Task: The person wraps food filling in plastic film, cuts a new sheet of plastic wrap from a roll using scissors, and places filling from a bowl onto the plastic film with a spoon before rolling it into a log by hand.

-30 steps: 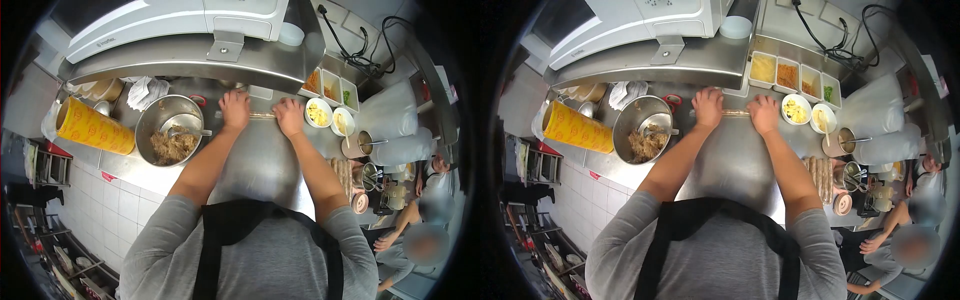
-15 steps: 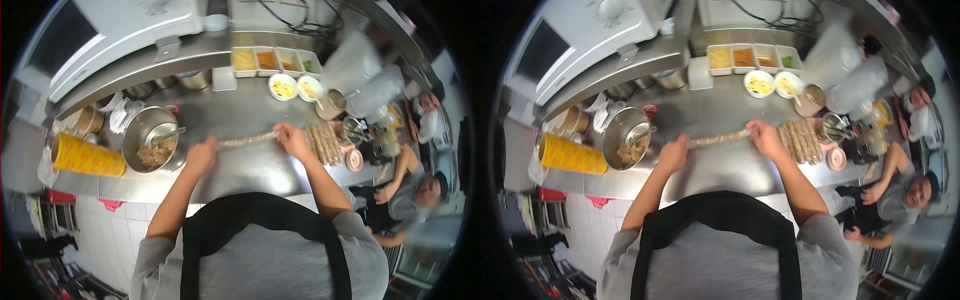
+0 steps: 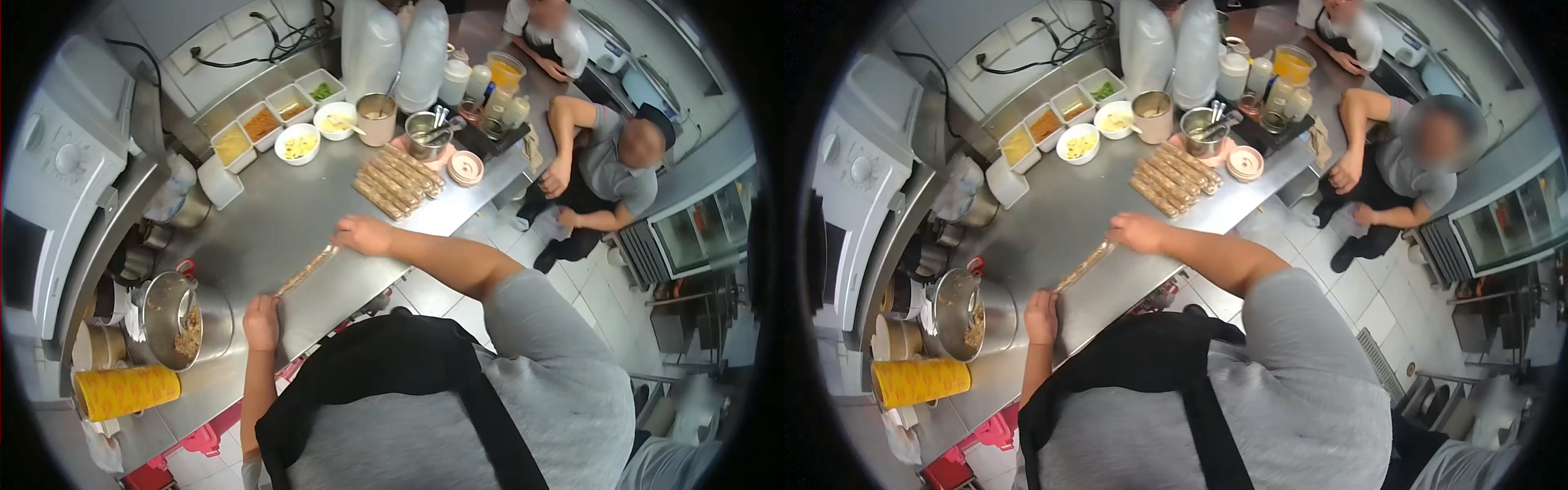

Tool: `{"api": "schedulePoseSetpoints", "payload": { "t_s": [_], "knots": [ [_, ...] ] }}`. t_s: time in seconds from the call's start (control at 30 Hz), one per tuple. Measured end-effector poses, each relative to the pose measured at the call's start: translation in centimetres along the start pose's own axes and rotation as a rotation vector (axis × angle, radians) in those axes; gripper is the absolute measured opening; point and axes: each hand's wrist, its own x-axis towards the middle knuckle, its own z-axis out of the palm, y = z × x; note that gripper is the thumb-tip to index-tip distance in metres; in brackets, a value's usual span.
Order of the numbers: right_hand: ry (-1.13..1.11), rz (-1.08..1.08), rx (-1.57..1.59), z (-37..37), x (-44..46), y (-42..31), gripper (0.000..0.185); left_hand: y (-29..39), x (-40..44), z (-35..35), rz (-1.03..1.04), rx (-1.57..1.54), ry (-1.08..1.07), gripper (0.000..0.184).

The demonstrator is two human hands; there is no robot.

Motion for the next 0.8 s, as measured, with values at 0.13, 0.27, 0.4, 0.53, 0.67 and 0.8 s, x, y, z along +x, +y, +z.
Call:
{"api": "schedulePoseSetpoints", "payload": {
  "t_s": [0.13, 0.27, 0.4, 0.53, 0.67, 0.8],
  "knots": [
    [-0.072, -0.096, -0.146, -1.5, -0.2, -1.4, 0.016, 1.4, -1.4, -2.5, 0.157, 0.117, -0.109, 0.003],
    [-0.219, -0.028, -0.119, -3.3, -4.9, -6.1, 0.016, 4.1, -5.4, -4.2, 0.123, 0.044, -0.272, 0.005],
    [-0.243, -0.031, -0.096, -2.9, -4.7, -6.1, 0.015, 3.5, -5.4, -3.1, 0.133, 0.031, -0.243, 0.007],
    [-0.137, -0.111, -0.134, -1.8, 0.3, -1.5, 0.016, -0.1, -1.7, -2.0, 0.118, 0.118, -0.242, 0.007],
    [-0.208, 0.073, -0.252, -0.7, 8.0, 2.3, 0.018, -2.5, 5.7, -0.5, -0.196, 0.205, -0.185, 0.011],
    [-0.093, 0.142, -0.251, 0.9, 13.5, 4.9, 0.019, -5.7, 10.8, 1.6, -0.385, 0.261, -0.206, 0.015]
  ]
}}
